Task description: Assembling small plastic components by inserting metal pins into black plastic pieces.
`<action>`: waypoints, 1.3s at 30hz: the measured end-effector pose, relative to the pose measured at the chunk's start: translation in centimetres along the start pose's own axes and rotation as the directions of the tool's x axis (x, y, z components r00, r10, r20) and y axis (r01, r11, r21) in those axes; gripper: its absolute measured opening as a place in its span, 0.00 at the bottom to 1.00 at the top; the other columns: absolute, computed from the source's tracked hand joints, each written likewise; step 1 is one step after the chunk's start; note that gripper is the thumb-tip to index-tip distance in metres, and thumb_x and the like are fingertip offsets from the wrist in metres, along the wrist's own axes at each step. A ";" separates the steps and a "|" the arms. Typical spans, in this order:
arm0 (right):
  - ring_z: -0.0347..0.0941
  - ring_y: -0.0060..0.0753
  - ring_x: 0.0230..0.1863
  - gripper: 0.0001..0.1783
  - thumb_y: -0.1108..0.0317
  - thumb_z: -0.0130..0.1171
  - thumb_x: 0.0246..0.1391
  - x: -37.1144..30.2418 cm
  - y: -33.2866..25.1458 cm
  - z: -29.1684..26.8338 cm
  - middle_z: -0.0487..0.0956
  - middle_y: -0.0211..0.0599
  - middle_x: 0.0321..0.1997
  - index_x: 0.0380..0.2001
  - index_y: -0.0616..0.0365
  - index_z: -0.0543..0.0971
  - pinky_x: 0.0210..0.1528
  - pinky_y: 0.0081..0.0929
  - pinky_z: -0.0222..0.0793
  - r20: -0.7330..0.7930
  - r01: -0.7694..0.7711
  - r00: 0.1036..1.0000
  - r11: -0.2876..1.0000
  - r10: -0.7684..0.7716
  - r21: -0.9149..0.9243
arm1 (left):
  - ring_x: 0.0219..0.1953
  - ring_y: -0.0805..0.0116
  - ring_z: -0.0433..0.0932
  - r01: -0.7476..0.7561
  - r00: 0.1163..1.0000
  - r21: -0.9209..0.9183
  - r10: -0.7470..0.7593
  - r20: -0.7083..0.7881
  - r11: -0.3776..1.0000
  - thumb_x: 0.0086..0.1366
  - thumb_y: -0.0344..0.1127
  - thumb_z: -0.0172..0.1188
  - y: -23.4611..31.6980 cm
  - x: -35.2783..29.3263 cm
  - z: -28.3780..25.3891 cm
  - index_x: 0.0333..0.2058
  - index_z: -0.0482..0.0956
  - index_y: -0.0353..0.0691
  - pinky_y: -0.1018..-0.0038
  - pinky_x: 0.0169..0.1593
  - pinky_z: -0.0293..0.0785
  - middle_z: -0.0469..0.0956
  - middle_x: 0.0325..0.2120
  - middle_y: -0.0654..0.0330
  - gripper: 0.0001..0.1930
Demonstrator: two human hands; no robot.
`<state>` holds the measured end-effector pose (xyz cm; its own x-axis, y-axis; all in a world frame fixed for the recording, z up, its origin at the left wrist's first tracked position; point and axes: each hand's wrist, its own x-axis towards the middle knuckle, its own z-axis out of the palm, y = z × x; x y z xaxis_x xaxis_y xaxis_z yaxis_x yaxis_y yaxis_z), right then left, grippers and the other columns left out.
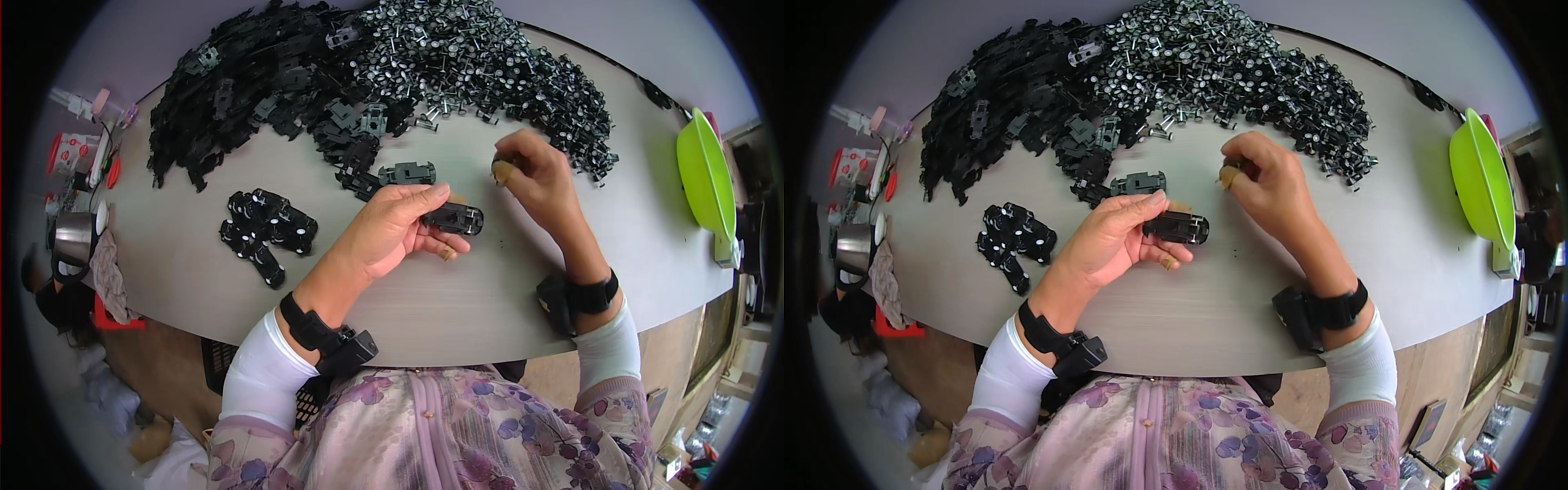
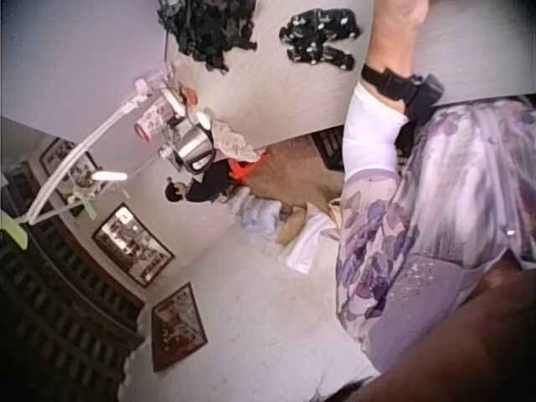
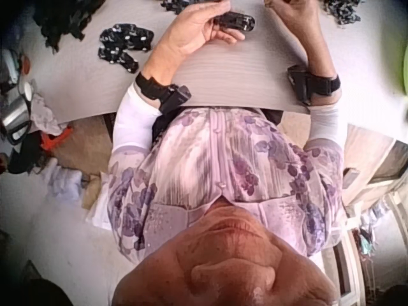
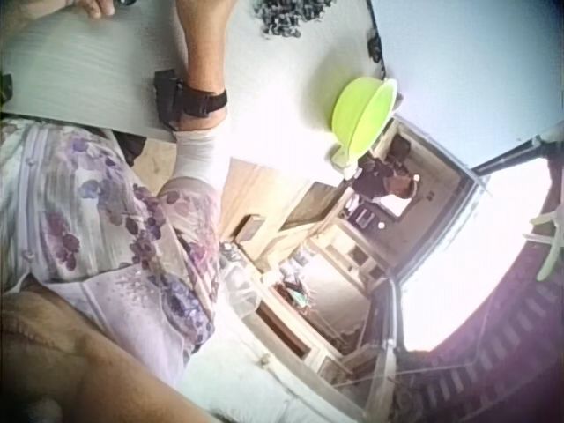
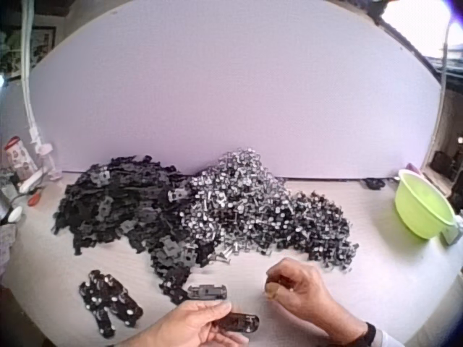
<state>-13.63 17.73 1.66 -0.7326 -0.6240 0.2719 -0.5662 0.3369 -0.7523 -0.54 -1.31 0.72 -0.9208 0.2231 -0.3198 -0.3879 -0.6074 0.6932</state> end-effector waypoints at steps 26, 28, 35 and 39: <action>0.70 0.41 0.24 0.09 0.85 0.58 0.36 -3.7 -5.0 2.1 0.70 0.39 0.27 0.24 0.63 0.75 0.25 0.32 0.68 0.040 0.338 0.941 0.941 -0.337 -0.012 | 0.34 0.62 0.83 -0.050 0.998 0.003 0.050 0.028 0.999 0.70 0.35 0.50 -0.3 -0.2 0.2 0.30 0.70 0.38 0.65 0.42 0.83 0.76 0.31 0.59 0.10; 0.70 0.42 0.24 0.09 0.85 0.59 0.35 -3.6 -5.1 2.0 0.69 0.39 0.27 0.24 0.63 0.75 0.25 0.33 0.68 0.052 0.366 0.929 0.931 -0.366 0.005 | 0.33 0.64 0.82 -0.061 0.998 0.053 0.060 0.019 0.997 0.70 0.35 0.51 -0.2 -0.3 0.4 0.29 0.70 0.38 0.66 0.41 0.83 0.76 0.30 0.60 0.10; 0.71 0.42 0.24 0.10 0.85 0.56 0.37 -3.9 -4.8 2.5 0.70 0.39 0.27 0.27 0.61 0.75 0.24 0.34 0.68 0.016 0.322 0.946 0.942 -0.325 0.093 | 0.26 0.69 0.80 -0.124 0.991 0.198 0.130 -0.017 0.972 0.61 0.30 0.63 0.5 -0.9 1.7 0.27 0.69 0.40 0.74 0.33 0.79 0.77 0.24 0.60 0.10; 0.72 0.39 0.26 0.14 0.85 0.54 0.39 -4.0 -5.0 3.1 0.71 0.38 0.31 0.32 0.61 0.73 0.27 0.30 0.68 0.097 0.273 0.948 0.931 -0.303 0.240 | 0.20 0.75 0.75 -0.079 0.971 0.411 0.163 -0.175 0.908 0.53 0.26 0.67 0.4 -2.0 1.7 0.25 0.68 0.41 0.82 0.22 0.66 0.75 0.22 0.63 0.12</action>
<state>-6.70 16.37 2.51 -0.4865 -0.7619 0.4276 -0.6366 -0.0261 -0.7707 1.07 -0.71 2.74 -0.9505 -0.0157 -0.3103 -0.2962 -0.2557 0.9203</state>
